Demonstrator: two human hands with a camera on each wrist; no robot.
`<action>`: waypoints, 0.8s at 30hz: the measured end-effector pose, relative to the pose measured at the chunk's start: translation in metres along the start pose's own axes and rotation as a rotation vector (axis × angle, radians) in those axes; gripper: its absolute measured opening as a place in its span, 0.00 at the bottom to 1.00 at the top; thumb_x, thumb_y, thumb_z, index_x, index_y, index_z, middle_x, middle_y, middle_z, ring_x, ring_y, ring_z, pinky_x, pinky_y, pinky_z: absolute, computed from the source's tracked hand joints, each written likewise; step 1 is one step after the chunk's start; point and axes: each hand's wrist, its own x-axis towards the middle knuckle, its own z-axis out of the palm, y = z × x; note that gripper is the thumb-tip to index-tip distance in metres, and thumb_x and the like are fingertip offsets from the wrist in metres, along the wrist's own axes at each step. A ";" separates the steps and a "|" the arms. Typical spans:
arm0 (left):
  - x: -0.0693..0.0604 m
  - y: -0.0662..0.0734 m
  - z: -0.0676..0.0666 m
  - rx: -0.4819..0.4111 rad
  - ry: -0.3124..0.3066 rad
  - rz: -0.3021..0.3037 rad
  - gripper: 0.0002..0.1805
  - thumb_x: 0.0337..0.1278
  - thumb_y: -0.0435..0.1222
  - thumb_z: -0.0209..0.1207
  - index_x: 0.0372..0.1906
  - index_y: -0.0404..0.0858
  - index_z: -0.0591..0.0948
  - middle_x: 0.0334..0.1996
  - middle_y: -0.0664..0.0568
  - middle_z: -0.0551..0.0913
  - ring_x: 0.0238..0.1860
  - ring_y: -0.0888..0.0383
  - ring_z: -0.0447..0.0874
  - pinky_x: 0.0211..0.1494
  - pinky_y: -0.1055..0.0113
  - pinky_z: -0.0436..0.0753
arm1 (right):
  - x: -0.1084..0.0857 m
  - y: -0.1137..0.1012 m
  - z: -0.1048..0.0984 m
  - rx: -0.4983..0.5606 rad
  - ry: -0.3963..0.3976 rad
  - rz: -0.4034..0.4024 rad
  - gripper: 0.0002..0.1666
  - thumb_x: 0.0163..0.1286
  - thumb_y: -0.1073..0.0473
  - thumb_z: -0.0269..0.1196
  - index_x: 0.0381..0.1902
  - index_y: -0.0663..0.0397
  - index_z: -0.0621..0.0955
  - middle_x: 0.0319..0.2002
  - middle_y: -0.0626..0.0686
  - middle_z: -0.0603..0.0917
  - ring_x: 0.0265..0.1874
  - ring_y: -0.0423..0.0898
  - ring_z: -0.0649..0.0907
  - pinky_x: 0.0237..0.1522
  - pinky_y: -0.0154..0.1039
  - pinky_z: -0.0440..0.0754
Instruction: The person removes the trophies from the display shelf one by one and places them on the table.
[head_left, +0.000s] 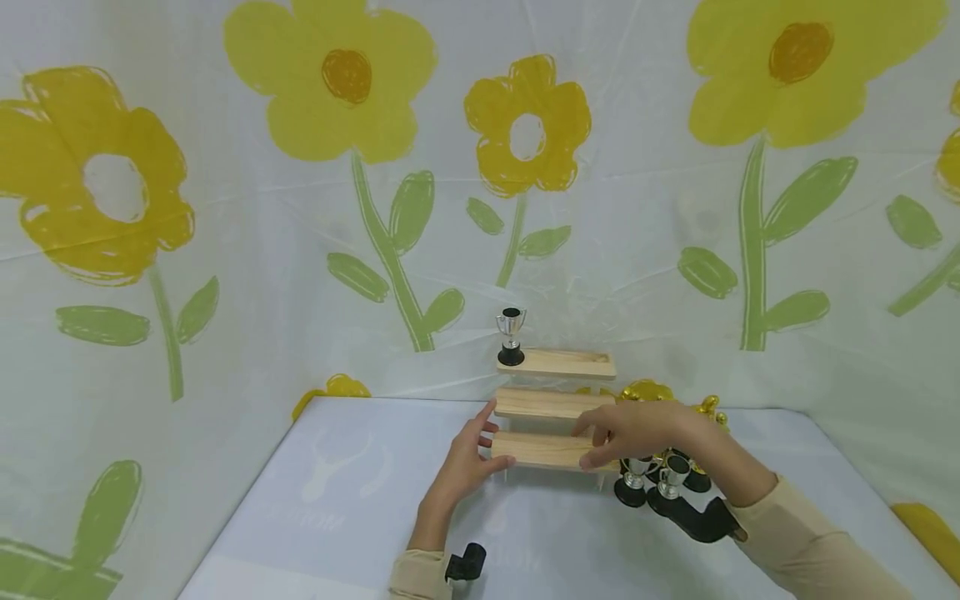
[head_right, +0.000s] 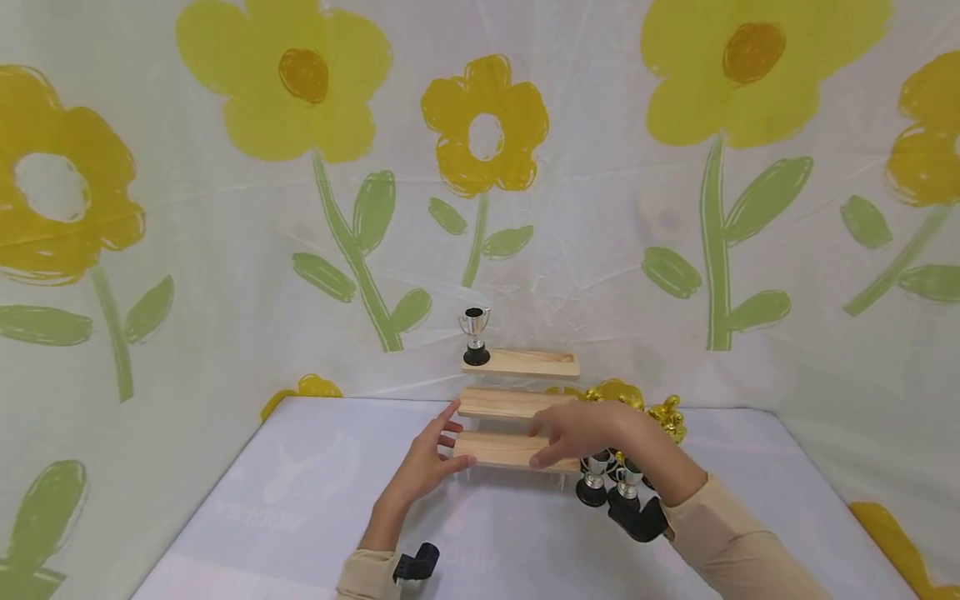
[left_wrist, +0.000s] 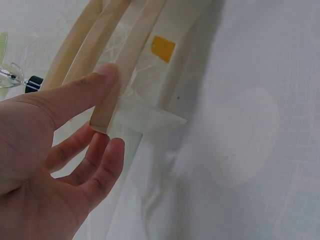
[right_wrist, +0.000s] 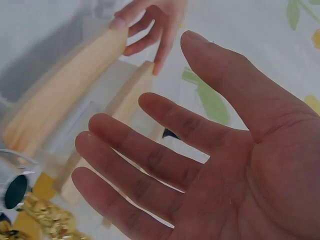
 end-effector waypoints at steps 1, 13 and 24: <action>0.000 0.000 0.000 -0.001 0.001 -0.003 0.52 0.49 0.37 0.72 0.77 0.47 0.56 0.56 0.43 0.77 0.48 0.53 0.76 0.42 0.66 0.79 | 0.003 -0.002 -0.003 -0.011 -0.001 -0.004 0.27 0.65 0.45 0.66 0.59 0.49 0.77 0.43 0.50 0.86 0.41 0.44 0.84 0.43 0.44 0.81; 0.001 -0.002 0.000 -0.026 -0.010 -0.010 0.52 0.50 0.39 0.72 0.78 0.48 0.56 0.56 0.44 0.76 0.50 0.53 0.76 0.43 0.66 0.80 | 0.045 -0.017 -0.029 -0.100 0.070 -0.066 0.27 0.69 0.46 0.63 0.60 0.54 0.77 0.48 0.54 0.86 0.47 0.49 0.85 0.50 0.47 0.82; -0.001 0.000 -0.002 -0.033 -0.019 -0.010 0.51 0.51 0.41 0.71 0.78 0.50 0.55 0.57 0.44 0.76 0.51 0.53 0.76 0.43 0.66 0.80 | 0.088 -0.022 -0.040 -0.067 0.337 -0.017 0.21 0.69 0.49 0.63 0.49 0.59 0.83 0.46 0.58 0.87 0.43 0.52 0.86 0.43 0.46 0.84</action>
